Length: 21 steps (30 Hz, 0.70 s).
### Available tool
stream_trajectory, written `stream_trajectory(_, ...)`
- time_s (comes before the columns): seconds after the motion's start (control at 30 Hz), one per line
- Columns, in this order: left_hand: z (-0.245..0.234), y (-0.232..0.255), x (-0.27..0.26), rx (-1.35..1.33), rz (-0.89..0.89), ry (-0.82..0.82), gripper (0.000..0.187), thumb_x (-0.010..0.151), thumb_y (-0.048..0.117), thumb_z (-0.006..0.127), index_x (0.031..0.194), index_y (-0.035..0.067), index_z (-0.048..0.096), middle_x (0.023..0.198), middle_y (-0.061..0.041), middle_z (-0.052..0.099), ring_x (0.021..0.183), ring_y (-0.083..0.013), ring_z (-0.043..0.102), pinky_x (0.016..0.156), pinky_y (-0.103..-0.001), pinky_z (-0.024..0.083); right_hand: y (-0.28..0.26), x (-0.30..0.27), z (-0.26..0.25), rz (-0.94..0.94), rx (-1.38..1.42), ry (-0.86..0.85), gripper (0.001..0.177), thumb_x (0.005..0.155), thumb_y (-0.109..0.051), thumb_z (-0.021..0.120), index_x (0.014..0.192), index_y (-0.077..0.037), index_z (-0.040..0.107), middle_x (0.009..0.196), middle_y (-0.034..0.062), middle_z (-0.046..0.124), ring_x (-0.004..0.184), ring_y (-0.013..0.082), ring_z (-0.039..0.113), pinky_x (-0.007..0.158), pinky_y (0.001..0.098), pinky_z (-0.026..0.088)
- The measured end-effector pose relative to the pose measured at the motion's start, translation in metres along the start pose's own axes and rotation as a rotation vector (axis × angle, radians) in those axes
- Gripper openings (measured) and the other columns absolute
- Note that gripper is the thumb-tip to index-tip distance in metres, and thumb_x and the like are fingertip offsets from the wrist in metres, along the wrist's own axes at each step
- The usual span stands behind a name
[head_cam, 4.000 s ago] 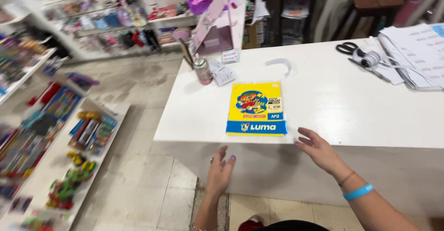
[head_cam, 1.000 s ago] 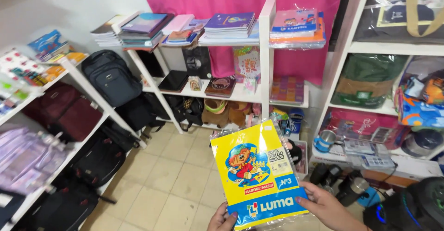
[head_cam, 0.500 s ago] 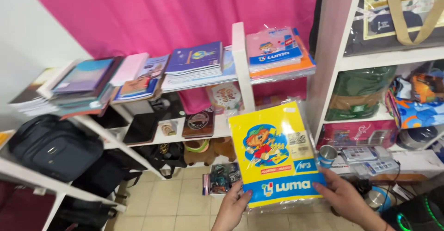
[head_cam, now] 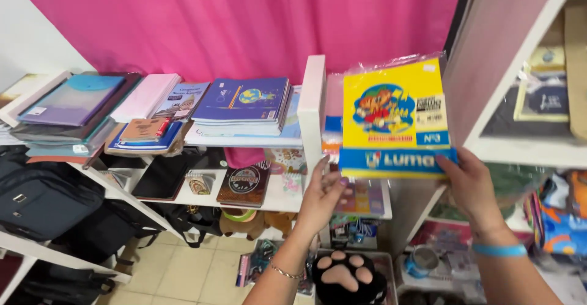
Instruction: The person picks up various stationery items, including notebooks, plastic folders, and drawing books, from a white counter and shelves. They place these items onto a shelf unit against a pink wall, arranging them in stacks.
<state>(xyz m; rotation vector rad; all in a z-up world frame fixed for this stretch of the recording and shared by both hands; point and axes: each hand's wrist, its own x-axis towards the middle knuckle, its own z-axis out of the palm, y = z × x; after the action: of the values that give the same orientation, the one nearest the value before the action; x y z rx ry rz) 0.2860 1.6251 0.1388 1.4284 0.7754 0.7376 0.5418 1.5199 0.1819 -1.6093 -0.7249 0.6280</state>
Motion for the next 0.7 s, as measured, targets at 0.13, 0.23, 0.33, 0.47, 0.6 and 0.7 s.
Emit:
stream_trajectory(0.13,0.006,-0.01,0.025,-0.004,0.181,0.141,0.054,0.099,0.025,0.056,0.149,0.013,0.039,0.137,-0.011,0.067,0.099,-0.0178,0.074,0.087,-0.03,0.063,0.018,0.124,0.024,-0.185,0.026,-0.025,0.031,0.102,-0.014,0.061,0.13,-0.003,0.065,0.106,0.0131,0.072,0.073,0.0232,0.066,0.061,0.0363,0.058)
stream_trajectory(0.23,0.002,-0.021,0.029,0.076,0.122,0.126,0.041,0.1,0.02,0.052,0.14,0.011,0.05,0.134,-0.008,0.069,0.101,-0.0185,0.075,0.09,-0.032,0.067,0.018,0.17,0.05,-0.126,-0.013,-0.05,0.043,0.097,-0.015,0.065,0.14,-0.01,0.061,0.111,0.0109,0.073,0.079,0.0238,0.069,0.061,0.0383,0.061)
stream_trajectory(0.33,-0.007,-0.04,0.033,0.057,0.07,0.123,0.037,0.1,0.021,0.055,0.135,0.011,0.06,0.123,-0.007,0.073,0.097,-0.0189,0.077,0.087,-0.032,0.066,0.015,0.175,0.059,-0.173,-0.408,-0.049,0.05,0.096,-0.027,0.063,0.144,-0.015,0.056,0.119,0.0125,0.073,0.099,0.0354,0.072,0.073,0.0507,0.059)
stream_trajectory(0.47,-0.021,-0.047,0.038,0.131,0.053,0.164,0.032,0.099,0.025,0.059,0.127,0.015,0.069,0.109,-0.003,0.081,0.087,-0.0129,0.078,0.085,-0.03,0.065,0.023,0.173,0.06,-0.402,-0.964,0.014,0.057,0.092,-0.042,0.064,0.141,-0.013,0.057,0.126,0.0183,0.069,0.106,0.0458,0.067,0.09,0.057,0.053)
stream_trajectory(0.6,-0.031,-0.044,0.048,0.098,0.155,0.114,0.029,0.099,0.021,0.059,0.123,0.01,0.07,0.111,-0.007,0.08,0.101,-0.0152,0.076,0.087,-0.03,0.066,0.034,0.202,0.055,-0.451,-1.036,0.148,0.053,0.09,-0.05,0.063,0.125,-0.01,0.068,0.11,0.0184,0.068,0.099,0.0417,0.068,0.086,0.0547,0.055)
stream_trajectory(0.7,-0.038,-0.037,0.052,0.162,0.225,0.07,0.027,0.099,0.021,0.06,0.121,0.011,0.071,0.108,-0.005,0.08,0.092,-0.0149,0.077,0.083,-0.029,0.064,0.008,0.2,0.061,-0.145,-1.087,-0.01,0.055,0.095,-0.061,0.052,0.104,-0.011,0.073,0.112,0.0157,0.07,0.103,0.0392,0.069,0.084,0.0526,0.055)
